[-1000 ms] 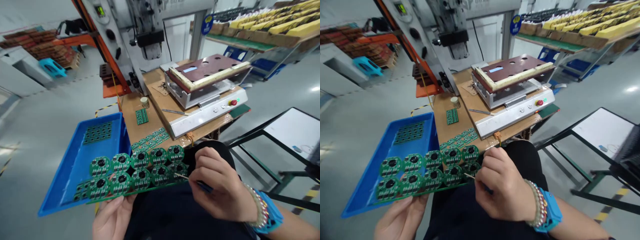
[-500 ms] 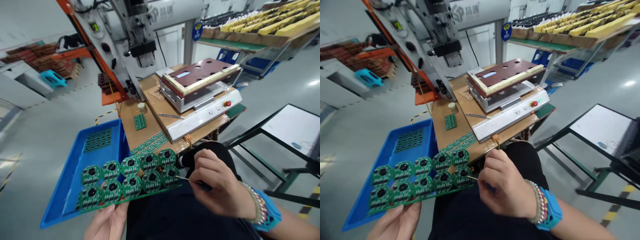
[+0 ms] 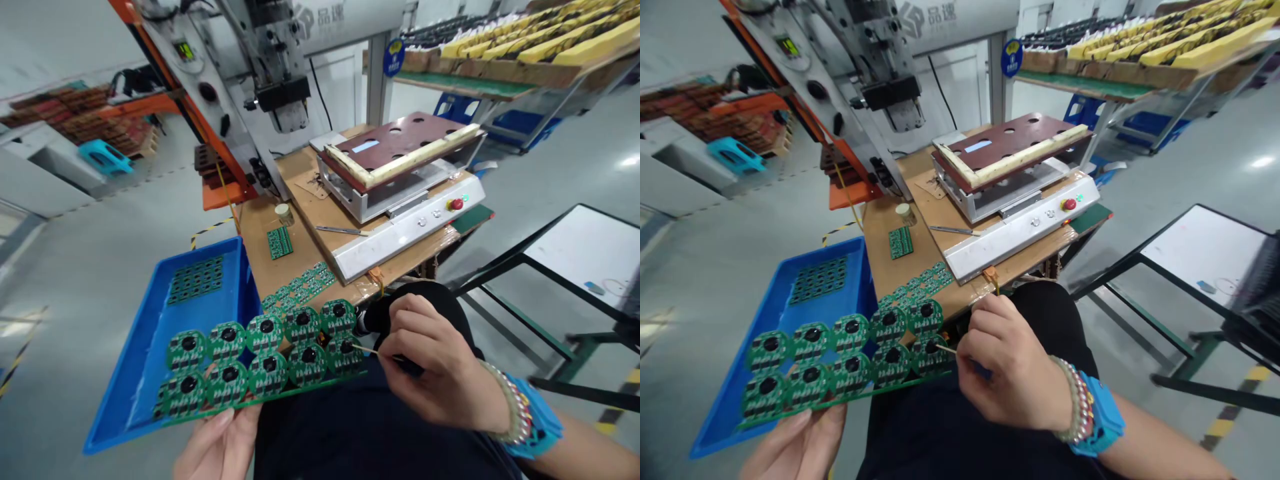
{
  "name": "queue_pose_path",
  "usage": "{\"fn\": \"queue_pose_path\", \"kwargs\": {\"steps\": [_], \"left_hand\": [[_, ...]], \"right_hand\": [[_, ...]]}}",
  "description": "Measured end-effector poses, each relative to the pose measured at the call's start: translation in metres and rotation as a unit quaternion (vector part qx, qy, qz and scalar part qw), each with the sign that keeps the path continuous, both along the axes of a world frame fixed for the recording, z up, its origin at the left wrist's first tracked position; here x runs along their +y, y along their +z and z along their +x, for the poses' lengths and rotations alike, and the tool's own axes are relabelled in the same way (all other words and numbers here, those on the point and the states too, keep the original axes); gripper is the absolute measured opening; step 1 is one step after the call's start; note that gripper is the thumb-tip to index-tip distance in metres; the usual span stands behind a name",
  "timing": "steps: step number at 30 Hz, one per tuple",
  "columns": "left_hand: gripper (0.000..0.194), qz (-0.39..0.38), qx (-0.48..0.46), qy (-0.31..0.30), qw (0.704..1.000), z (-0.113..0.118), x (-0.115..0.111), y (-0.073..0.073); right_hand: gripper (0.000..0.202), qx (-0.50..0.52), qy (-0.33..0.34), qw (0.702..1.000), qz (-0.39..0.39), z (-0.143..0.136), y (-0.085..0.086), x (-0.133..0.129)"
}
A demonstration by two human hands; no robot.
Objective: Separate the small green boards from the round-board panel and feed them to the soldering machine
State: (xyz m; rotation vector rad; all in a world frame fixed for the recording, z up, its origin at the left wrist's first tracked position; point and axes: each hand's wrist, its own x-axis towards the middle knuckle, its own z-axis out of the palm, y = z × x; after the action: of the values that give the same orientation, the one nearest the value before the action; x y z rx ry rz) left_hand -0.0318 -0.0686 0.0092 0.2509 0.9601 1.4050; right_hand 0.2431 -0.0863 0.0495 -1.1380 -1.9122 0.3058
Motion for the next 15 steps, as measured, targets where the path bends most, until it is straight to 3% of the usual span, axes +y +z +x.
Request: {"fn": "queue_pose_path", "kwargs": {"steps": [7,15], "left_hand": [[0.068,-0.013,0.024,0.023,0.999,0.0012,-0.0023,0.0001],[0.07,0.043,0.002,-0.021,0.999,-0.0017,-0.0013,-0.0036]], "right_hand": [[0.013,-0.001,0.01,1.0,-0.003,-0.0041,-0.0002,0.0021],[0.012,-0.007,0.018,1.0,-0.018,-0.0057,-0.0015,0.0006]]}}
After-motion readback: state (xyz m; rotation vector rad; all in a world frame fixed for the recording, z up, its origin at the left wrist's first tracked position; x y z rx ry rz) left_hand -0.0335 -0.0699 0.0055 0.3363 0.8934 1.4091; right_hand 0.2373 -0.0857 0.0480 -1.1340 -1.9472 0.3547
